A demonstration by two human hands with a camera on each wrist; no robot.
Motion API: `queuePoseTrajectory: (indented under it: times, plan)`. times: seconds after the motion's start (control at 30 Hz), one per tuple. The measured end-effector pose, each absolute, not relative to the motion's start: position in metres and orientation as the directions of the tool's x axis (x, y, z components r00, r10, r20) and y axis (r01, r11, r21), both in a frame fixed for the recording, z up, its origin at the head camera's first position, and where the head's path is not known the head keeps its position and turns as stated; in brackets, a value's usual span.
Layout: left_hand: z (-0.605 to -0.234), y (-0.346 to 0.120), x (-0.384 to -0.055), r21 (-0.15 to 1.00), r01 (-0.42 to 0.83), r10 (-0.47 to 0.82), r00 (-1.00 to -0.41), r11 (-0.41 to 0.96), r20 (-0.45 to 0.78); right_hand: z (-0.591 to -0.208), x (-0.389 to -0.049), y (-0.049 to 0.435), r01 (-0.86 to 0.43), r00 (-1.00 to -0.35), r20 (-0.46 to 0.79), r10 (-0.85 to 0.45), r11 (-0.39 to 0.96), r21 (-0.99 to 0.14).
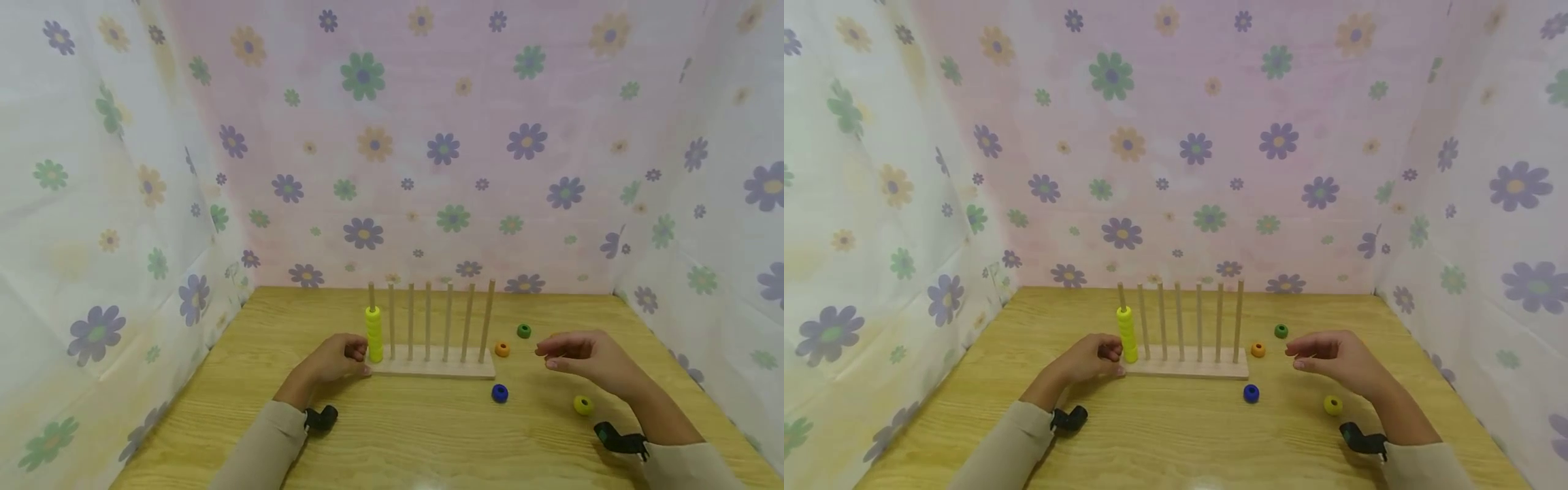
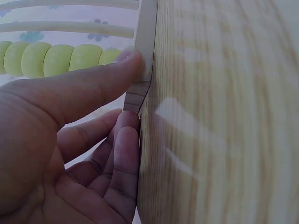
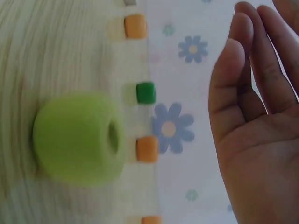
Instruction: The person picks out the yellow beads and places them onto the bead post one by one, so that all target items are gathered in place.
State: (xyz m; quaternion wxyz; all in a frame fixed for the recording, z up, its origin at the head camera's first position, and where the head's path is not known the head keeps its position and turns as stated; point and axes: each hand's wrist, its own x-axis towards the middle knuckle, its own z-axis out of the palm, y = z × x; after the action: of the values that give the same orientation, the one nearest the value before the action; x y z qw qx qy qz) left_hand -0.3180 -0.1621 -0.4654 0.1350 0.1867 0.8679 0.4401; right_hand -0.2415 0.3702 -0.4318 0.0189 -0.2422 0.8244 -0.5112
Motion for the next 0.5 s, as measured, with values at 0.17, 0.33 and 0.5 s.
queuePoseTrajectory:
  times: [0.17, 0.33, 0.5]
  plan:
    - [-0.465, -0.162, -0.318, 0.820, 0.198, 0.437, -0.897, 0.537, -0.070, -0.443, -0.243, 0.393, -0.283, -0.880, 0.114, -0.460, 0.319, -0.904]
    - [-0.466, -0.161, -0.317, 0.817, 0.199, 0.440, -0.895, 0.541, -0.073, -0.452, -0.242, 0.410, -0.223, -0.839, 0.053, -0.541, 0.254, -0.941]
    - [-0.465, -0.159, -0.317, 0.809, 0.212, 0.442, -0.895, 0.548, -0.065, -0.458, -0.242, 0.424, -0.197, -0.814, 0.042, -0.579, 0.207, -0.958]
